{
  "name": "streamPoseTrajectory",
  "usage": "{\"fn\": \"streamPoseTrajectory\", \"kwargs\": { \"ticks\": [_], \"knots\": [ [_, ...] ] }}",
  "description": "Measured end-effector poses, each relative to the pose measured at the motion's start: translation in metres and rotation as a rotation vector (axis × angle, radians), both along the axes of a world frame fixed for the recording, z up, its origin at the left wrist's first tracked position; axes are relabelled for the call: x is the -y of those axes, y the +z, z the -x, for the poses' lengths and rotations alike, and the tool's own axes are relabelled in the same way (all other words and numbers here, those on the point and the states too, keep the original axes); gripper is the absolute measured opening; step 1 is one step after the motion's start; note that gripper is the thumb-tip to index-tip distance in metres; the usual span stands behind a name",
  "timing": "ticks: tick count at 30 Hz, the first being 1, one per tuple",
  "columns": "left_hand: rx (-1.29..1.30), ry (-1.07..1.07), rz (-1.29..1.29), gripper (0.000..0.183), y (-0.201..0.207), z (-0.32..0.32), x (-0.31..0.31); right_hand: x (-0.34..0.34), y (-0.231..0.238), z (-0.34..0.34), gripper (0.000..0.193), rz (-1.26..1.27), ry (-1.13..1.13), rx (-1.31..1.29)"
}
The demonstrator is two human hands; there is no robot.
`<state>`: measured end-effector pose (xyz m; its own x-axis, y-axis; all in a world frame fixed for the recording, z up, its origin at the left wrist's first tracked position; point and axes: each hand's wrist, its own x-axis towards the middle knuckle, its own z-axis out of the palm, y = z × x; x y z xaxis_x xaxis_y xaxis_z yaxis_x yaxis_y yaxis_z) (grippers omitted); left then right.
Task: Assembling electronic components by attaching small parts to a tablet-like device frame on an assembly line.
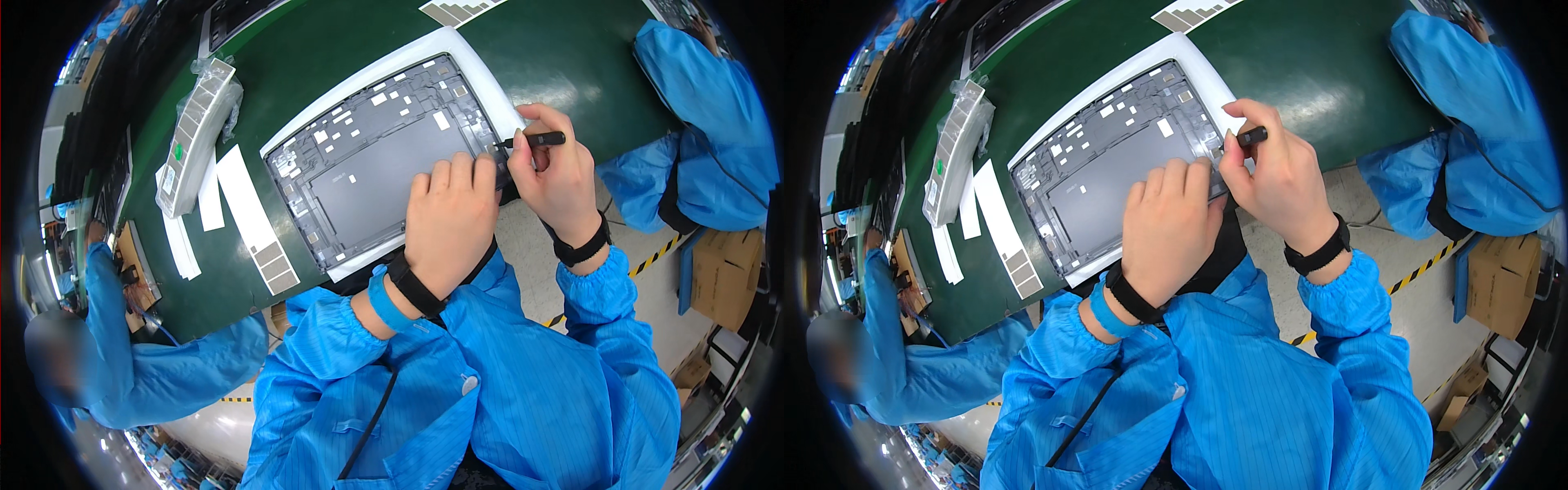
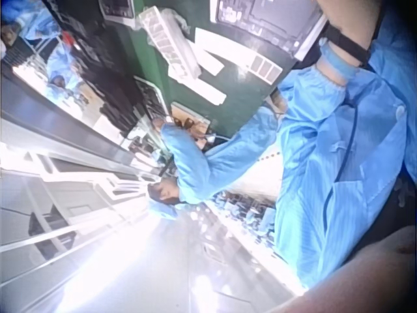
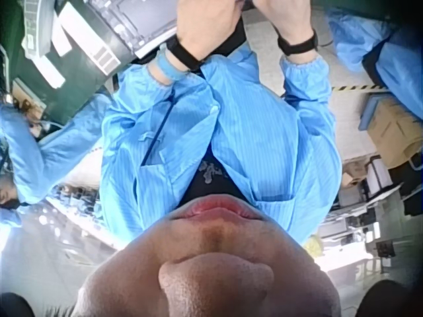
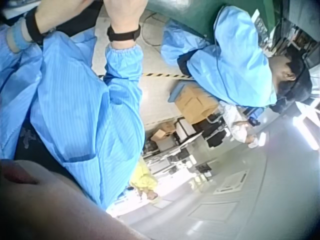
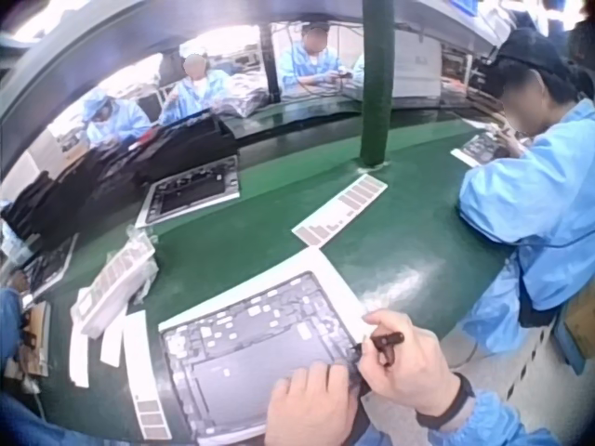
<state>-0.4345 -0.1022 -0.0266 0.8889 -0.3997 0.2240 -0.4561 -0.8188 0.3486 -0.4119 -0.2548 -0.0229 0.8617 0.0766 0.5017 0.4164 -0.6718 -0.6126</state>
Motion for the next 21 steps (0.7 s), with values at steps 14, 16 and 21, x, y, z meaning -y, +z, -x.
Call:
{"fn": "streamPoseTrajectory", "kwargs": {
  "ticks": [14, 16, 21],
  "knots": [
    [0.195, -0.11, -0.178, 0.039, -0.014, -0.002, 0.011, 0.001, 0.0, -0.002, 0.032, 0.011, 0.002, 0.01],
    [0.182, -0.13, -0.163, 0.038, -0.015, -0.004, 0.01, 0.0, 0.0, -0.002, 0.031, -0.003, 0.009, 0.036],
    [0.105, -0.135, -0.155, 0.048, -0.006, -0.005, 0.0, 0.007, -0.003, -0.004, 0.024, -0.327, -0.199, 0.17]
  ]
}}
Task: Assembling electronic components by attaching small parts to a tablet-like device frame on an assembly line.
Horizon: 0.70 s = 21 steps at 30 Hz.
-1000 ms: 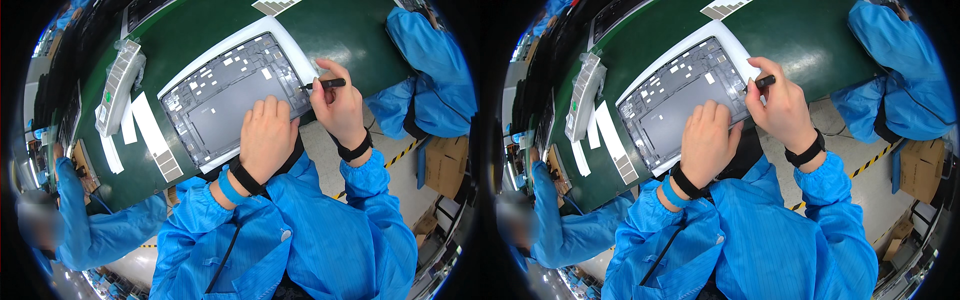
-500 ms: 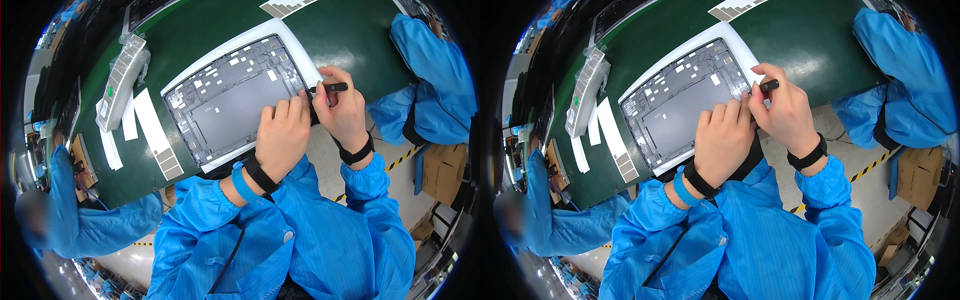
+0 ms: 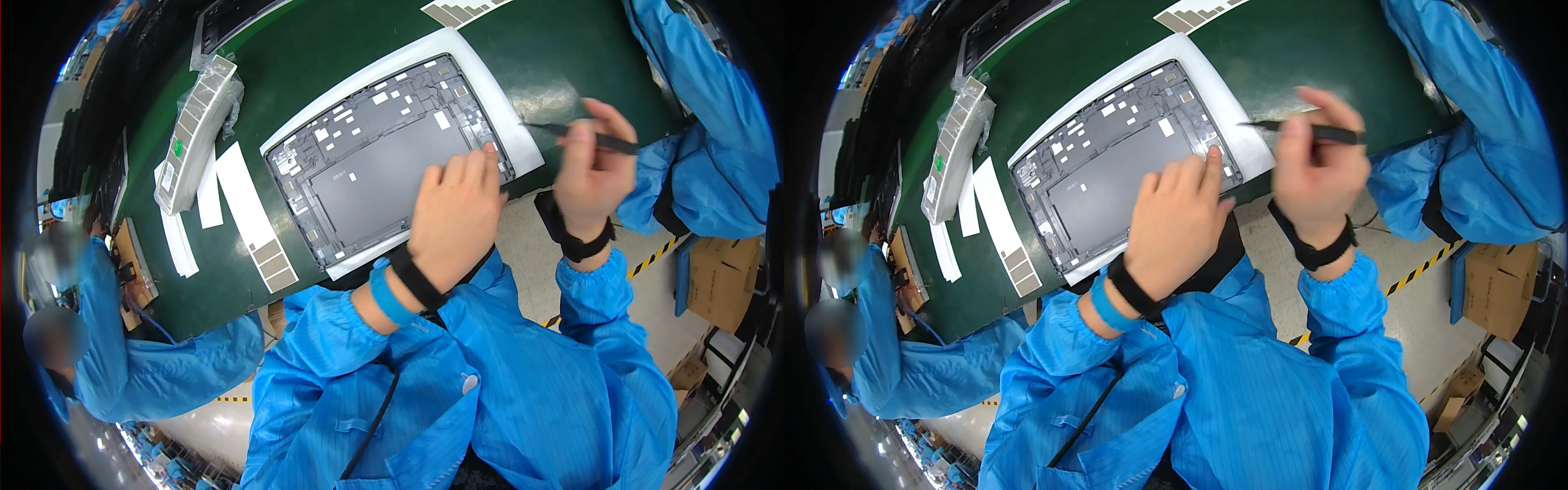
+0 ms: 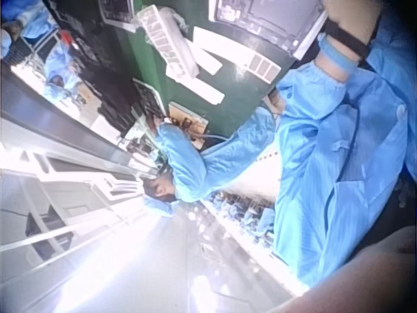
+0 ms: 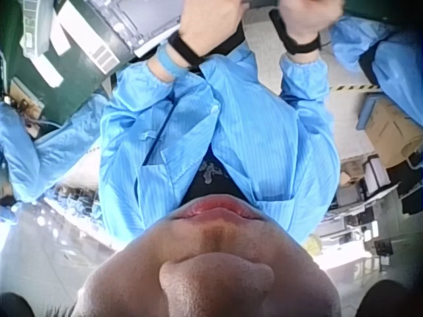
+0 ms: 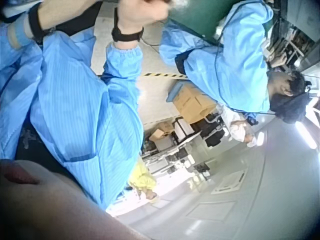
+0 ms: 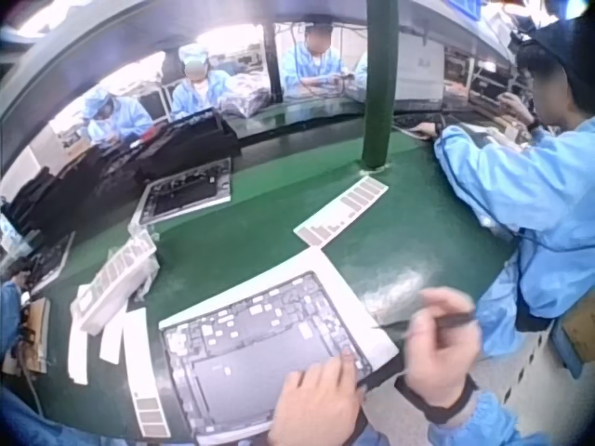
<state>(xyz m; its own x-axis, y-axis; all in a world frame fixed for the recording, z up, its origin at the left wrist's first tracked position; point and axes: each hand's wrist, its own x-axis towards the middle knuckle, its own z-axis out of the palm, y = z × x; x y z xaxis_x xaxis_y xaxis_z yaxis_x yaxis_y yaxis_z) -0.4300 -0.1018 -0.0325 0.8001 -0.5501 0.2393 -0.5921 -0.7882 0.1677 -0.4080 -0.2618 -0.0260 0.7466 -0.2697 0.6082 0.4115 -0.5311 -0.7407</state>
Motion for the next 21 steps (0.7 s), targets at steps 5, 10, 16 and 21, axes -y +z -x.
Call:
{"fn": "streamPoseTrajectory", "kwargs": {
  "ticks": [5, 10, 16, 21],
  "knots": [
    [-0.089, 0.069, 0.274, 0.051, 0.035, 0.027, -0.065, 0.036, -0.009, 0.006, 0.02, -0.578, -0.066, -0.103],
    [-0.086, 0.4, 0.269, 0.029, 0.037, 0.052, -0.137, 0.028, -0.005, 0.006, 0.007, 0.064, 0.151, 0.042],
    [-0.16, 0.734, 0.209, 0.02, 0.033, 0.052, -0.152, 0.006, -0.003, -0.002, 0.026, 0.603, 0.173, -0.281],
    [-0.138, 0.847, -0.163, 0.028, 0.021, 0.027, -0.148, -0.002, 0.0, -0.004, 0.036, 0.587, -0.047, -0.517]
  ]
}}
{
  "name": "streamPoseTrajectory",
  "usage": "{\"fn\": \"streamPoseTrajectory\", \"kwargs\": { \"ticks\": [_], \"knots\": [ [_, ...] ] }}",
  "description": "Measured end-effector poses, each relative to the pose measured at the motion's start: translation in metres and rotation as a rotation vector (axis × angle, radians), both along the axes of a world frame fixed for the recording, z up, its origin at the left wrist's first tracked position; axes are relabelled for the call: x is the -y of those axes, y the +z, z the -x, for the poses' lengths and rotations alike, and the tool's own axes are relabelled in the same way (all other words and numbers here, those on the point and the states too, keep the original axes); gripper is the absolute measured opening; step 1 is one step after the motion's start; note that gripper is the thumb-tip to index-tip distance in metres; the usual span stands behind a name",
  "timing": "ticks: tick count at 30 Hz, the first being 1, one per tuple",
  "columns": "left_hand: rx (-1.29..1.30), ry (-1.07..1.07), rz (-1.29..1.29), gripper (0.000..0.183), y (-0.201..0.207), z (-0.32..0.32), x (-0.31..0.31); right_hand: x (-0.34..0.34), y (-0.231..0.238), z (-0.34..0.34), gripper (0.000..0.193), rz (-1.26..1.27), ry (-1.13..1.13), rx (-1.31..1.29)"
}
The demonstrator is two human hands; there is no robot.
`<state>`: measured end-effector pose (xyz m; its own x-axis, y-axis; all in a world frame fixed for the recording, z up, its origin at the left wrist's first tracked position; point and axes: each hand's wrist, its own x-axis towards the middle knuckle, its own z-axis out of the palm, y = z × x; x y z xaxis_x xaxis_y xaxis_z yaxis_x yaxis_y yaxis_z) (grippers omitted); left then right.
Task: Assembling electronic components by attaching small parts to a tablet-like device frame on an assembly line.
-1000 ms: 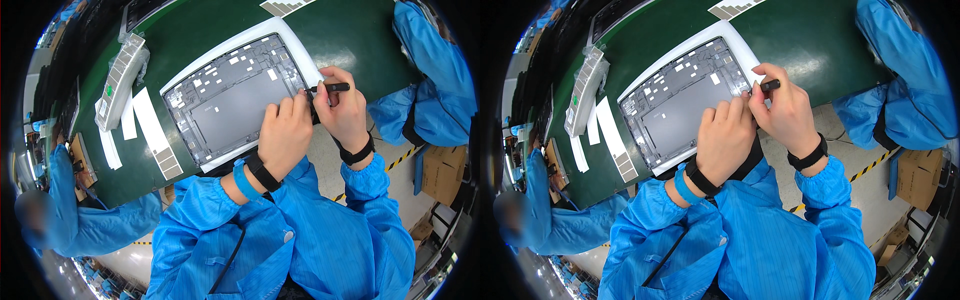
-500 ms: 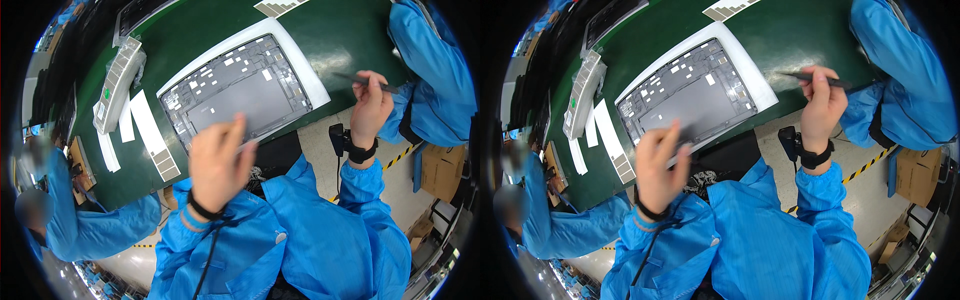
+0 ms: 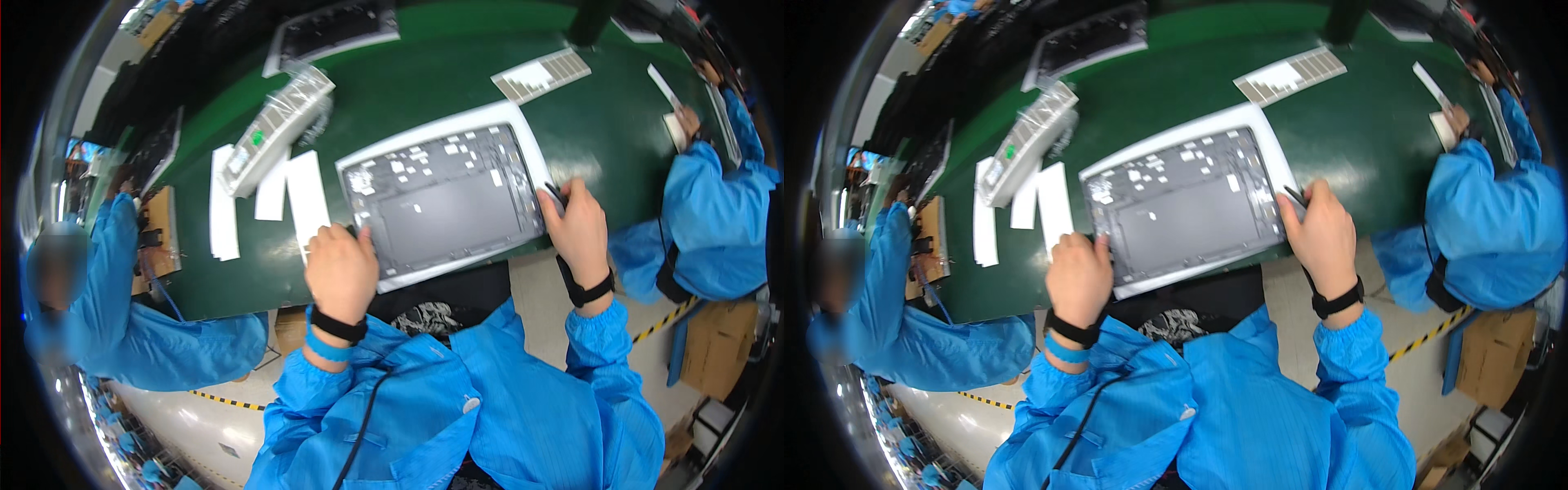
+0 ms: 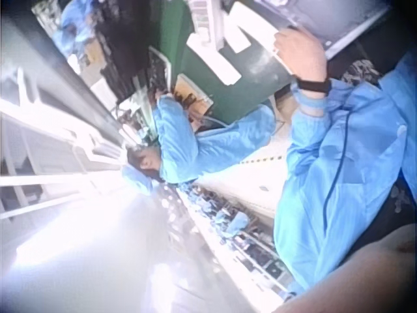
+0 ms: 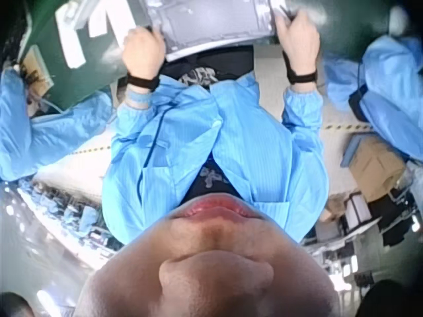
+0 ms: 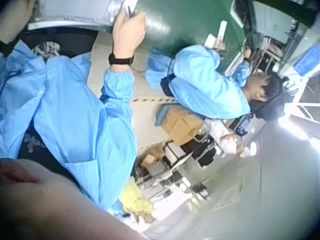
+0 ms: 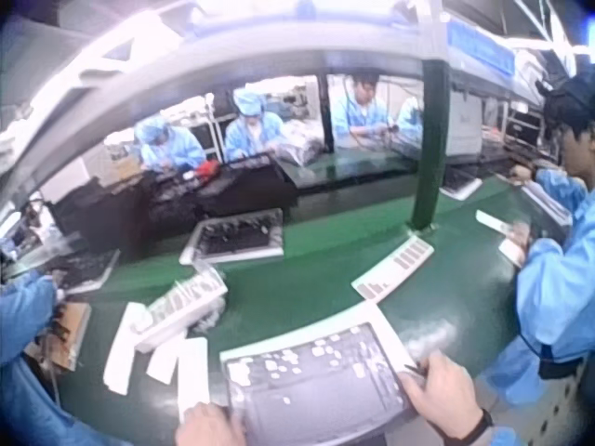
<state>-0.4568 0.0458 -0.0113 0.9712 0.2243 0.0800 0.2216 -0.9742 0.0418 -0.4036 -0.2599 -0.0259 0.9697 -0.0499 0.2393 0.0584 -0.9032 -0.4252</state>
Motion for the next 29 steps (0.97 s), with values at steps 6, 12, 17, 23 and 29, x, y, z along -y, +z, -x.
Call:
{"fn": "streamPoseTrajectory", "kwargs": {
  "ticks": [6, 12, 17, 23, 29],
  "knots": [
    [0.062, -0.153, 0.146, 0.019, -0.019, 0.003, -0.01, 0.0, 0.011, -0.003, 0.033, -0.041, 0.055, -0.134],
    [-0.063, 0.014, 0.751, 0.02, 0.011, -0.007, -0.009, -0.004, 0.003, -0.003, 0.018, 0.077, 0.121, -0.077],
    [0.08, 0.255, 1.639, 0.03, -0.014, -0.019, -0.009, -0.006, 0.004, -0.003, 0.015, 0.075, 0.139, -0.072],
    [-0.101, 0.117, 2.023, 0.042, 0.009, -0.056, 0.006, 0.001, -0.01, 0.01, 0.012, 0.016, 0.004, 0.009],
    [0.088, -0.261, 1.588, 0.026, 0.014, -0.111, 0.03, 0.001, -0.007, 0.007, 0.018, -0.389, -0.179, 0.13]
  ]
}}
